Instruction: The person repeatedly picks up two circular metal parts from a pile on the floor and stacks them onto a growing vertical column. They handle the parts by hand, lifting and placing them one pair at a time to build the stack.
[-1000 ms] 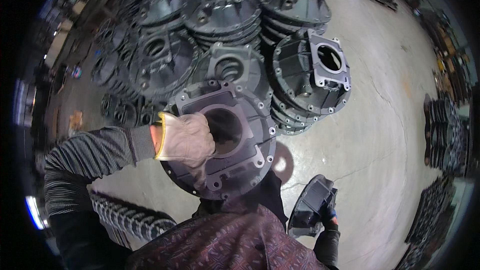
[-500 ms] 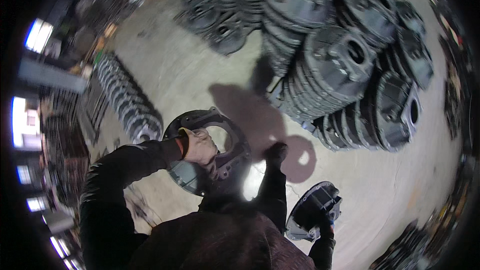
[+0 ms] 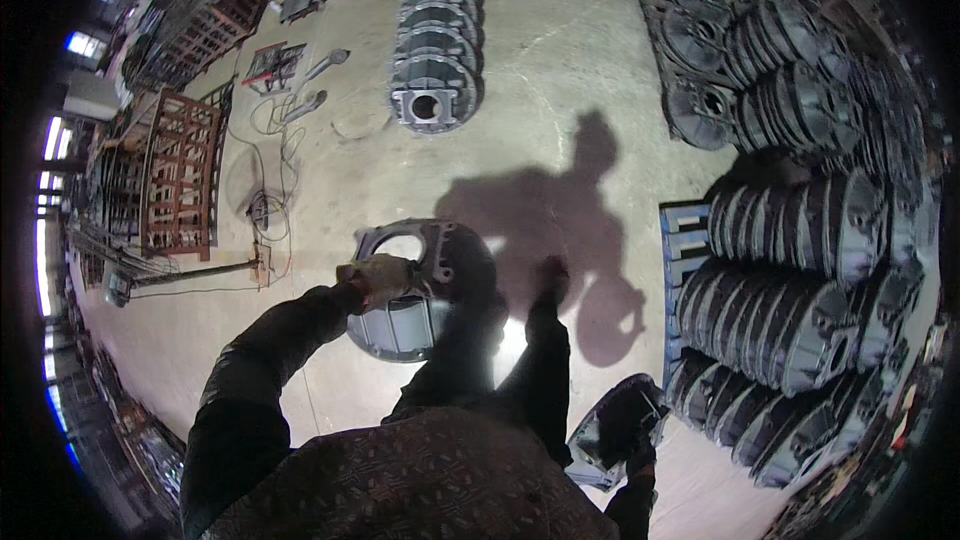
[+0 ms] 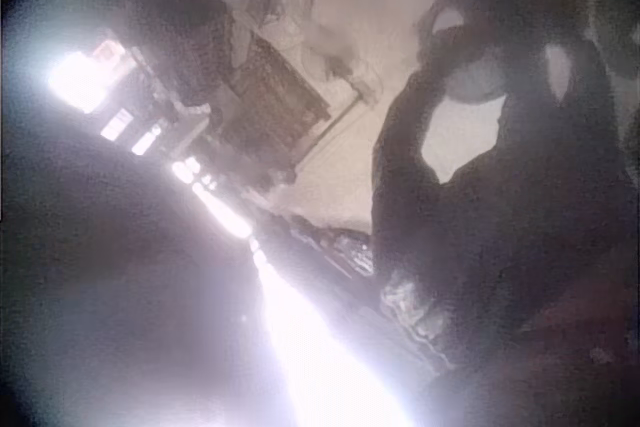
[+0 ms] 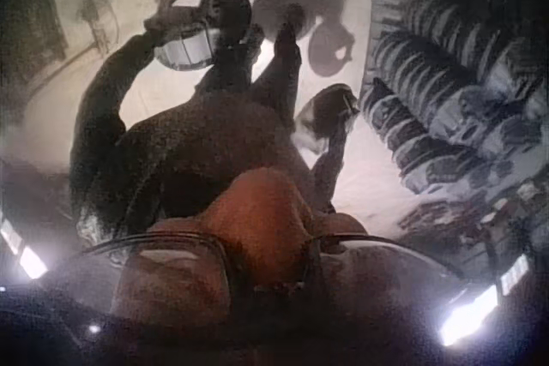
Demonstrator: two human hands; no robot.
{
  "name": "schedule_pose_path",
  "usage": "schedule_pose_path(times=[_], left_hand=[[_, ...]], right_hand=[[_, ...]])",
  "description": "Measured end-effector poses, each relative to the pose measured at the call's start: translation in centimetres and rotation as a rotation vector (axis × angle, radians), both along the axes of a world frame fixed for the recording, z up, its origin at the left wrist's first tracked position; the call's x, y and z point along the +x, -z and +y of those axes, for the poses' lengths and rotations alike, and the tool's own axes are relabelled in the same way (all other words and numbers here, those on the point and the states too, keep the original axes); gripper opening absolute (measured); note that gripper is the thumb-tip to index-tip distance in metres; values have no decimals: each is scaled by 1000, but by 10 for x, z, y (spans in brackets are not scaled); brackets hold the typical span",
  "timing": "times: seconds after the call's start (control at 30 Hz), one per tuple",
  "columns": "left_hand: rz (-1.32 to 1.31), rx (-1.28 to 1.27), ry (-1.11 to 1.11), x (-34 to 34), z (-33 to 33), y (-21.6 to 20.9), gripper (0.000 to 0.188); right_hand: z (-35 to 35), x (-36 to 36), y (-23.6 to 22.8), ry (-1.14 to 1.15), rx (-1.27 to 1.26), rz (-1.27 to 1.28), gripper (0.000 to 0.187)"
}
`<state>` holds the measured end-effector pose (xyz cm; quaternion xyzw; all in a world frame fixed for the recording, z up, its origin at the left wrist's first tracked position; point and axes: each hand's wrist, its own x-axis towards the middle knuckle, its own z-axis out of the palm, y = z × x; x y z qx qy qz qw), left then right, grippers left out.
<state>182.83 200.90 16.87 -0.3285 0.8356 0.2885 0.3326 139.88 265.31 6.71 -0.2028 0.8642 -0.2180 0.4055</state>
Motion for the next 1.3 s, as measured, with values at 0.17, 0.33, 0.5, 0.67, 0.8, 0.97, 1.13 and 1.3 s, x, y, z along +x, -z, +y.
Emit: schedule_pose_path(times=[0.17,0.33,0.5,0.67,0.8,0.97,1.13,1.3], left_hand=[[209,91,-360,77,-38,-3,44],[274,85,-703,117,-82,16,54],[188,29,-920,125,-141,42,59],[394,-115,-1130,101,-216,90,42],[467,-260,-1073,75,-288,168,46],[168,-379,-560,55,-336,277,50],[-64,-411,-194,37,-365,395,55],[195,-478,-358,38,-372,507,52]], right_hand=[[-135,-44,29,-290,-72,49,35],[-314,-91,81,-176,-143,-92,38],[-483,-131,116,-117,-215,-214,47],[-605,-136,142,-183,-356,-123,44],[-682,-74,151,253,-523,-405,38],[-742,25,133,662,-634,-785,39],[-790,141,150,436,-464,-702,38],[-817,219,191,687,-240,-986,40]])
